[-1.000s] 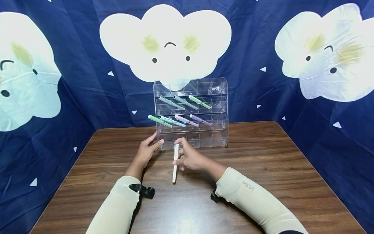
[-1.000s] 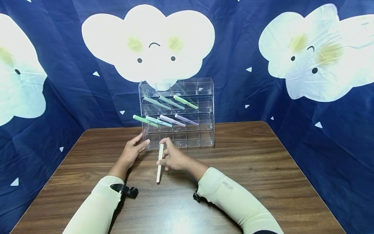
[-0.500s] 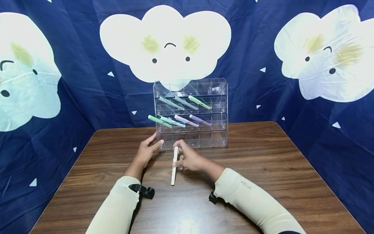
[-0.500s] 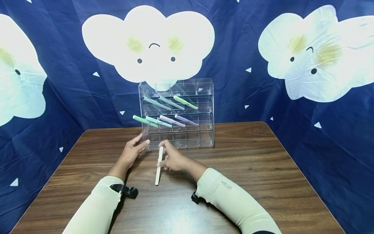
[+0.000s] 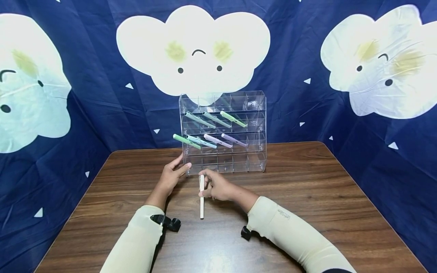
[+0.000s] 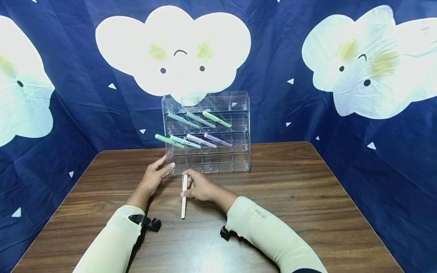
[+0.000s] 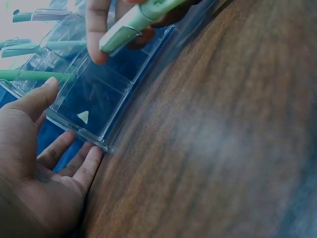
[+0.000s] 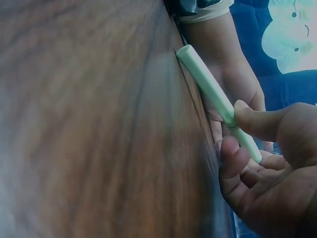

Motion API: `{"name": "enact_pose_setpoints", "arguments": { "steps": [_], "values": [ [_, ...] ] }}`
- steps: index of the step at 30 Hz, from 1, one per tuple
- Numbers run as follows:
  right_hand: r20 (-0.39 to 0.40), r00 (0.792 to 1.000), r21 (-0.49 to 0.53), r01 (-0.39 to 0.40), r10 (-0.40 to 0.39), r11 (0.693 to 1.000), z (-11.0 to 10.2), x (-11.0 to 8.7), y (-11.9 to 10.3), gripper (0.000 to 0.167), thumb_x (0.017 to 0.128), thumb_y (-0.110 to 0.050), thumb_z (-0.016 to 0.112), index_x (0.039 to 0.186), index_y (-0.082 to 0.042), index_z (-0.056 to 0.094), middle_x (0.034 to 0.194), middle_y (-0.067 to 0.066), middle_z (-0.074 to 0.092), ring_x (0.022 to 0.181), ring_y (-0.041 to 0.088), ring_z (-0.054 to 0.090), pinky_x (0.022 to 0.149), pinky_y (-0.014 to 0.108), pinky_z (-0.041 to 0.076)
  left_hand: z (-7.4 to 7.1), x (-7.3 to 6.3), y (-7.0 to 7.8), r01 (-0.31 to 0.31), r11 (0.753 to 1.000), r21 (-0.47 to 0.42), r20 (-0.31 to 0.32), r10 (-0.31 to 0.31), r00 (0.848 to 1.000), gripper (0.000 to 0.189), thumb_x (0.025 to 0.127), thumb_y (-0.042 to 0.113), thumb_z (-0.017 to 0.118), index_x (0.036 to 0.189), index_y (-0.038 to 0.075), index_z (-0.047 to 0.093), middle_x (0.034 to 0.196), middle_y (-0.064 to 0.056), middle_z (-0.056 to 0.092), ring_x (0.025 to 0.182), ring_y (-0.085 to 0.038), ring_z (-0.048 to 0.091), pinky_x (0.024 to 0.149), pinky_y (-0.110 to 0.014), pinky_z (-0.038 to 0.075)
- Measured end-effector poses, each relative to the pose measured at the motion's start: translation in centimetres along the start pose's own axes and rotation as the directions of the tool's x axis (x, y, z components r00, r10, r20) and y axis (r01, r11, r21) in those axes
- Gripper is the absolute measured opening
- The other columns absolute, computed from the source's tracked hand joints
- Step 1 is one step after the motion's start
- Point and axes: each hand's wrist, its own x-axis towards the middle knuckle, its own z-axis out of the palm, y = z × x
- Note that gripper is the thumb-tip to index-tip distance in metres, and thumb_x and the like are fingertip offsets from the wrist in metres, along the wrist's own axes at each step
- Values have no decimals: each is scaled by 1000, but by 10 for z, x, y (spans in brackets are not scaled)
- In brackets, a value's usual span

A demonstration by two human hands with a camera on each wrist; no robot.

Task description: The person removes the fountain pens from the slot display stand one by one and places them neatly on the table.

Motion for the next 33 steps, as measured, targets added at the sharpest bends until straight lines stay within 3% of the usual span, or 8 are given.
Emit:
{"name": "enact_pose_setpoints", "arguments": {
  "steps": [8,22,33],
  "values": [
    [-15,1000,-40,-23,23,999,2,3,6,70,88,7,86,146,14,49,96,14,59,63,7,48,54,17,41,0,0,0,-16,1000,-12,-1,16,1000,70,107,24,74,169,20,42,173,-18,44,157,-37,48,95,-8,53],
    [-16,994,-85,-110,109,990,2,8,9,66,85,1,91,141,10,57,87,6,56,67,10,45,60,19,39,0,1,0,-8,1000,-2,-8,8,1000,71,107,25,74,170,20,42,173,-17,44,157,-36,47,94,-8,53],
    [-24,992,-84,-124,122,989,4,11,11,67,84,3,90,142,14,58,83,3,54,70,11,47,61,18,40,0,2,0,-4,1000,-8,-1,4,1000,71,107,23,74,170,19,40,173,-17,43,153,-37,51,98,-12,56]
  ]
}}
